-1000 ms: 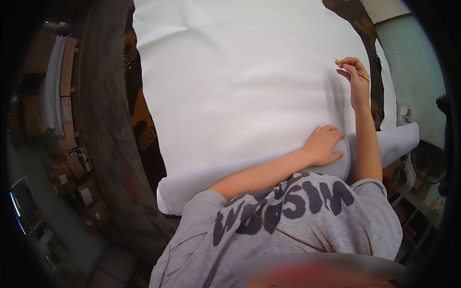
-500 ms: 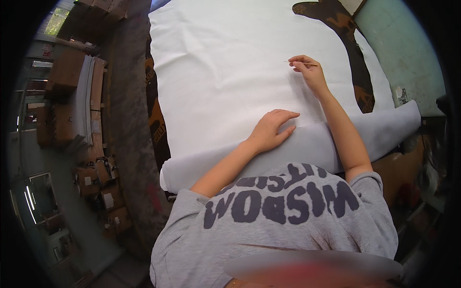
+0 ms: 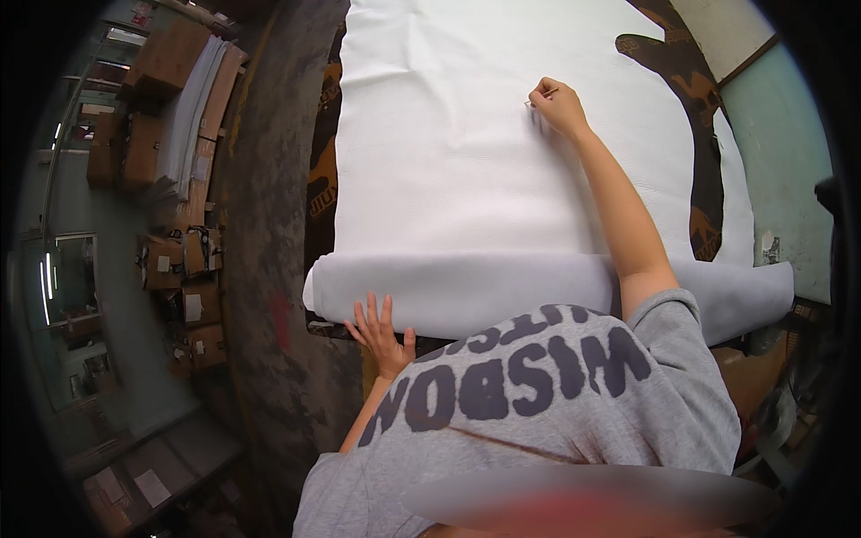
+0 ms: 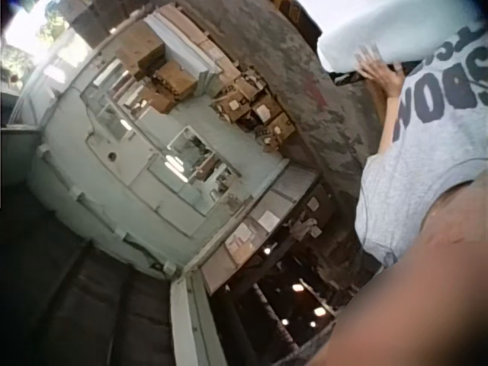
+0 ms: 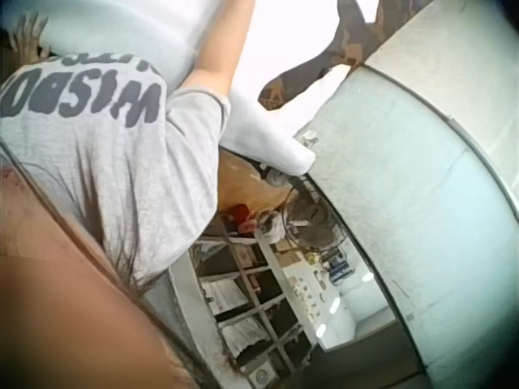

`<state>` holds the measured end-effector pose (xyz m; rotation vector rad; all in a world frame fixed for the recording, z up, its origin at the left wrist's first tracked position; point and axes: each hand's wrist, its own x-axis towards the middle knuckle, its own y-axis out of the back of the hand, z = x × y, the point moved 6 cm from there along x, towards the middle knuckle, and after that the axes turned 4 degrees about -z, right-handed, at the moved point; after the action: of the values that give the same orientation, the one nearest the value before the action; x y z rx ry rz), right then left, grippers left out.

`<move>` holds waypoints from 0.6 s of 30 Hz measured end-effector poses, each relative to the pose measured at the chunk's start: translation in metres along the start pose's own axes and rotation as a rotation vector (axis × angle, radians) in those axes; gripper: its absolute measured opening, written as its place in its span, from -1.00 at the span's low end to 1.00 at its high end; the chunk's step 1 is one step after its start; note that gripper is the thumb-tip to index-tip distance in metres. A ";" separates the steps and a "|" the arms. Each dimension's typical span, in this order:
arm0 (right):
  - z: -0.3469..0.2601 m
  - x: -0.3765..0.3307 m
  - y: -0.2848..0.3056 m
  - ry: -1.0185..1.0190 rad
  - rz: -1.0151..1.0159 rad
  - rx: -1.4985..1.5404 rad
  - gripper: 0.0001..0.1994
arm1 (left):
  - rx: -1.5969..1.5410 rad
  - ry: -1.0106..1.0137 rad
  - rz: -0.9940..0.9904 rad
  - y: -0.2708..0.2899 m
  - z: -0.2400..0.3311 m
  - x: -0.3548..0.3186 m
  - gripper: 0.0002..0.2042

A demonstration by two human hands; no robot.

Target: The person uses a thin pencil-like tool to mark lines and small circles on a large white fabric laid on a table. They repeatedly roll and unroll the fabric to access new sections and continue marking. The camera is head-mounted and shows the hands and fabric throughout.

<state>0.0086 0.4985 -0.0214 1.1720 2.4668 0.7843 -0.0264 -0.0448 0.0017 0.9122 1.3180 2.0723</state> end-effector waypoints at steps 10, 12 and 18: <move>0.019 -0.065 0.060 0.003 0.093 -0.173 -0.76 | 0.033 0.044 0.099 -0.010 -0.001 -0.001 -0.37; 0.004 -0.069 0.051 0.030 0.116 -0.124 -0.79 | 0.023 0.042 0.129 -0.008 0.000 0.000 -0.38; -0.057 -0.096 -0.055 0.056 -0.267 0.578 -0.83 | 0.016 0.036 0.156 -0.008 -0.001 0.000 -0.40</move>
<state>0.0067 0.3752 -0.0049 0.9494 2.9144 0.0218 -0.0270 -0.0419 -0.0062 1.0182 1.3208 2.2086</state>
